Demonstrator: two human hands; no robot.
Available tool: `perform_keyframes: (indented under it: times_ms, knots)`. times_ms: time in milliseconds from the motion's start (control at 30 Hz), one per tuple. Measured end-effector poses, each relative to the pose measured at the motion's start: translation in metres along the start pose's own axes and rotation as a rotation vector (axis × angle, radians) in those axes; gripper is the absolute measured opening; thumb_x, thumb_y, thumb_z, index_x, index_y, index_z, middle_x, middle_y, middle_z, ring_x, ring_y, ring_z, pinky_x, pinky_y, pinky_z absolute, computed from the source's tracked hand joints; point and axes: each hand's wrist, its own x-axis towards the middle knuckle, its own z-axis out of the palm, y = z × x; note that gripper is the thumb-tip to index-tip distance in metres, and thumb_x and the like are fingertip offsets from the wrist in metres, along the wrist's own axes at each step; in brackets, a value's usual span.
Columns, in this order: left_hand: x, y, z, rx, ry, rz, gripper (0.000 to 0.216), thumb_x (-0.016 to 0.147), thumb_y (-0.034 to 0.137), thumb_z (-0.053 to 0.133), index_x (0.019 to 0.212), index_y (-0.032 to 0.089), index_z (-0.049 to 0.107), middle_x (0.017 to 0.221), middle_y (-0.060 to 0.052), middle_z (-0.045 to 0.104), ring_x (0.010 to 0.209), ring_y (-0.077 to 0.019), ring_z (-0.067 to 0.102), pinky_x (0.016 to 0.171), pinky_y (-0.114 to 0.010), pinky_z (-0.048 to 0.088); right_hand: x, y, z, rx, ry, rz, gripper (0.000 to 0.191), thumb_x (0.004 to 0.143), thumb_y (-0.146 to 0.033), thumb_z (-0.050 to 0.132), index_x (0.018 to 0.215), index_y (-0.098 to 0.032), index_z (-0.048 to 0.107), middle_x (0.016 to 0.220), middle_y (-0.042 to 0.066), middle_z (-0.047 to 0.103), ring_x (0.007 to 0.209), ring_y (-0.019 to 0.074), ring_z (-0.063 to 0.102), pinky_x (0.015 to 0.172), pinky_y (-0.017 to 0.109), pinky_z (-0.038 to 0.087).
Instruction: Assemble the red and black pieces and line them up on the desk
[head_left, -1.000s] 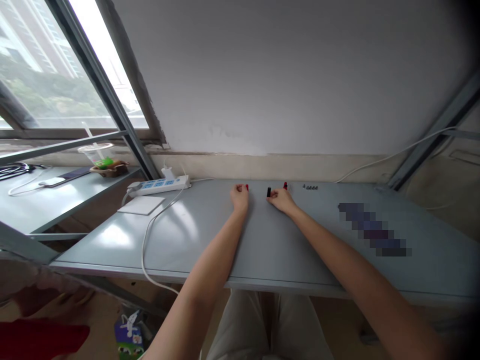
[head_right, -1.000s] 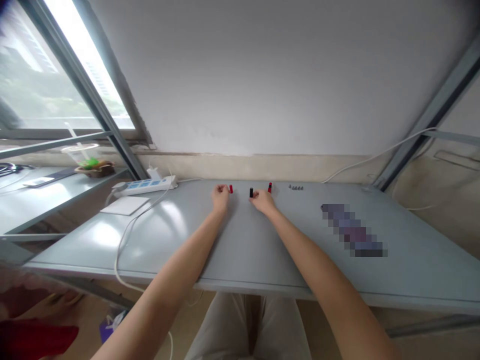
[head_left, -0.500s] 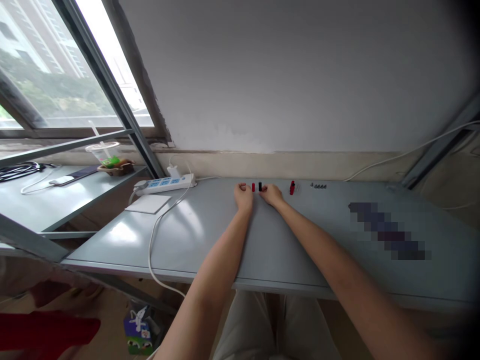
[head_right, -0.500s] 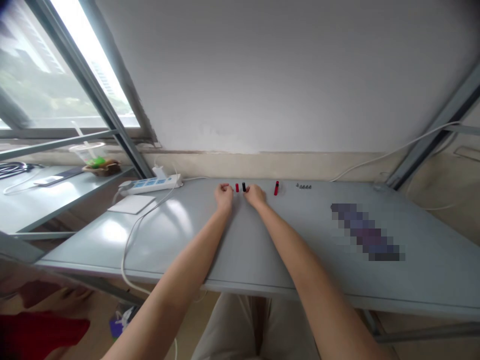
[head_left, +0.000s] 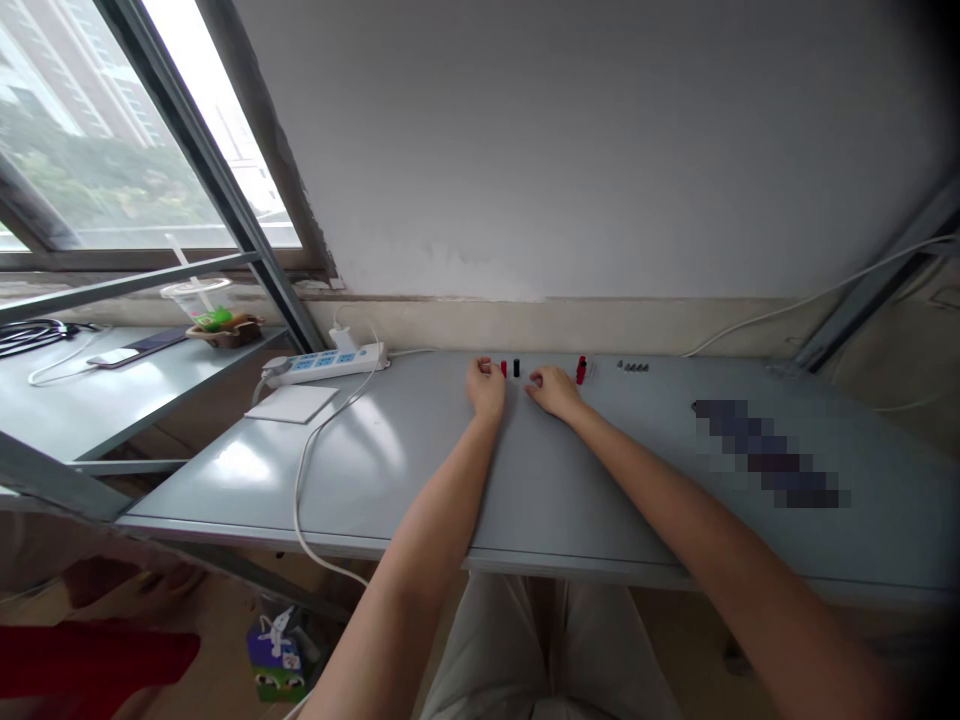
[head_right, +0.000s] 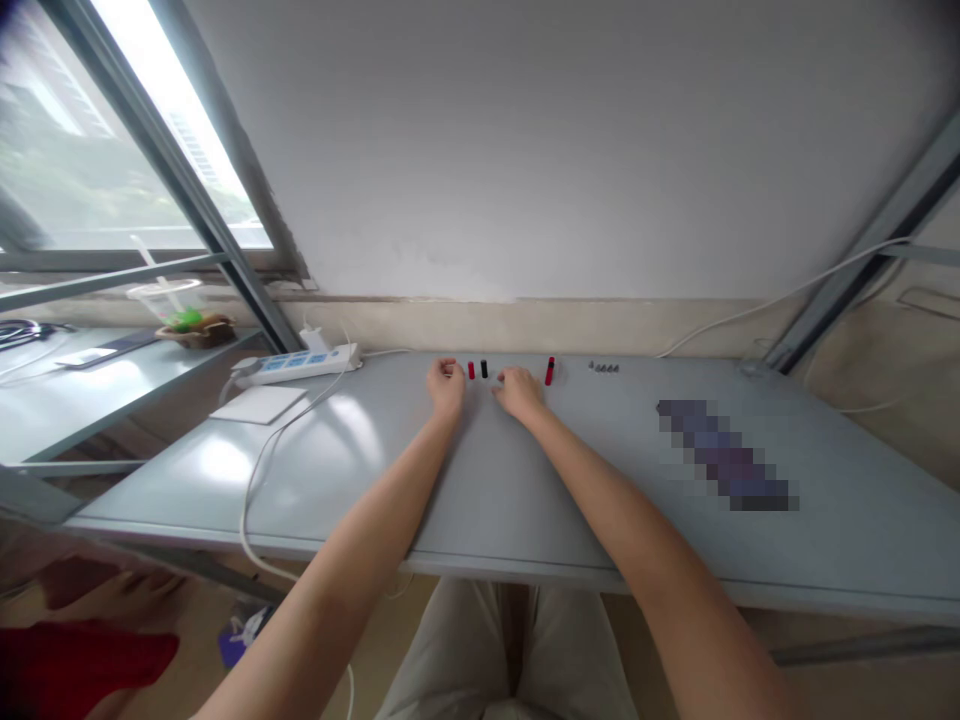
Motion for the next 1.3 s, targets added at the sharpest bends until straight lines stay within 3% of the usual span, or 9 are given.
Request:
perform_keyframes:
  times_ms: [100, 233, 367, 533, 633, 733, 900, 1067, 1300]
  knots:
    - [-0.015, 0.014, 0.001, -0.008, -0.097, 0.243, 0.019, 0.079, 0.021, 0.042, 0.095, 0.019, 0.052, 0.081, -0.006, 0.059, 0.078, -0.0161, 0.055, 0.079, -0.029, 0.039, -0.018, 0.024, -0.021, -0.031, 0.005, -0.093, 0.025, 0.075, -0.027, 0.054, 0.097, -0.017, 0.061, 0.097, 0.009, 0.063, 0.090, 0.0191, 0.057, 0.078, 0.029, 0.041]
    - [-0.041, 0.031, 0.015, 0.152, -0.465, 0.562, 0.026, 0.078, 0.018, 0.045, 0.102, 0.019, 0.053, 0.088, -0.009, 0.060, 0.091, -0.0205, 0.053, 0.088, -0.032, 0.035, -0.037, 0.058, -0.045, -0.085, 0.037, 0.023, 0.026, 0.079, -0.025, 0.049, 0.099, -0.018, 0.062, 0.096, 0.009, 0.064, 0.088, 0.0200, 0.058, 0.076, 0.030, 0.042]
    - [-0.053, 0.039, 0.033, 0.374, -0.661, 0.646, 0.044, 0.072, 0.008, 0.047, 0.115, 0.018, 0.048, 0.103, -0.013, 0.058, 0.098, -0.0239, 0.051, 0.087, -0.034, 0.035, -0.044, 0.076, -0.053, -0.191, 0.001, 0.128, 0.027, 0.076, -0.026, 0.052, 0.100, -0.019, 0.064, 0.106, 0.012, 0.061, 0.098, 0.0248, 0.055, 0.079, 0.035, 0.041]
    - [-0.049, 0.036, 0.048, 0.486, -0.683, 0.648, 0.057, 0.074, 0.008, 0.043, 0.130, 0.016, 0.034, 0.105, -0.015, 0.056, 0.100, -0.0247, 0.050, 0.085, -0.034, 0.036, -0.044, 0.077, -0.049, -0.195, -0.092, 0.174, 0.031, 0.077, -0.031, 0.051, 0.104, -0.023, 0.064, 0.110, 0.011, 0.060, 0.101, 0.0278, 0.053, 0.081, 0.041, 0.040]
    - [-0.048, 0.033, 0.055, 0.435, -0.675, 0.639, 0.057, 0.074, 0.010, 0.046, 0.129, 0.019, 0.036, 0.105, -0.013, 0.056, 0.101, -0.0237, 0.050, 0.087, -0.033, 0.035, -0.043, 0.078, -0.045, -0.177, -0.101, 0.145, 0.035, 0.078, -0.034, 0.049, 0.110, -0.024, 0.061, 0.115, 0.011, 0.057, 0.104, 0.0283, 0.052, 0.082, 0.042, 0.039]
    - [-0.048, 0.033, 0.061, 0.331, -0.653, 0.590, 0.045, 0.076, 0.012, 0.047, 0.120, 0.021, 0.047, 0.100, -0.010, 0.058, 0.099, -0.0223, 0.051, 0.088, -0.032, 0.035, -0.044, 0.080, -0.042, -0.167, -0.104, 0.114, 0.037, 0.080, -0.036, 0.046, 0.114, -0.026, 0.058, 0.121, 0.010, 0.053, 0.106, 0.0289, 0.050, 0.081, 0.043, 0.040]
    - [-0.044, 0.035, 0.066, 0.251, -0.589, 0.534, 0.017, 0.077, 0.014, 0.046, 0.087, 0.018, 0.060, 0.087, -0.010, 0.060, 0.092, -0.0230, 0.053, 0.086, -0.034, 0.036, -0.044, 0.083, -0.037, -0.158, -0.103, 0.094, 0.040, 0.081, -0.039, 0.044, 0.118, -0.028, 0.055, 0.124, 0.010, 0.051, 0.110, 0.0299, 0.046, 0.083, 0.046, 0.038]
    - [-0.040, 0.037, 0.057, 0.301, -0.532, 0.532, 0.013, 0.076, 0.014, 0.046, 0.077, 0.018, 0.059, 0.083, -0.010, 0.060, 0.083, -0.0230, 0.055, 0.077, -0.034, 0.040, -0.043, 0.083, -0.035, -0.148, -0.144, 0.119, 0.045, 0.083, -0.043, 0.037, 0.123, -0.028, 0.050, 0.130, 0.009, 0.044, 0.116, 0.0325, 0.038, 0.087, 0.053, 0.033]
    - [-0.048, 0.025, 0.032, 0.057, -0.416, 0.311, 0.006, 0.071, 0.013, 0.054, 0.074, 0.016, 0.058, 0.074, -0.006, 0.062, 0.068, -0.0156, 0.055, 0.069, -0.028, 0.042, -0.043, 0.080, -0.031, -0.135, -0.147, 0.148, 0.049, 0.083, -0.045, 0.034, 0.127, -0.027, 0.045, 0.133, 0.008, 0.041, 0.118, 0.0333, 0.033, 0.089, 0.055, 0.030]
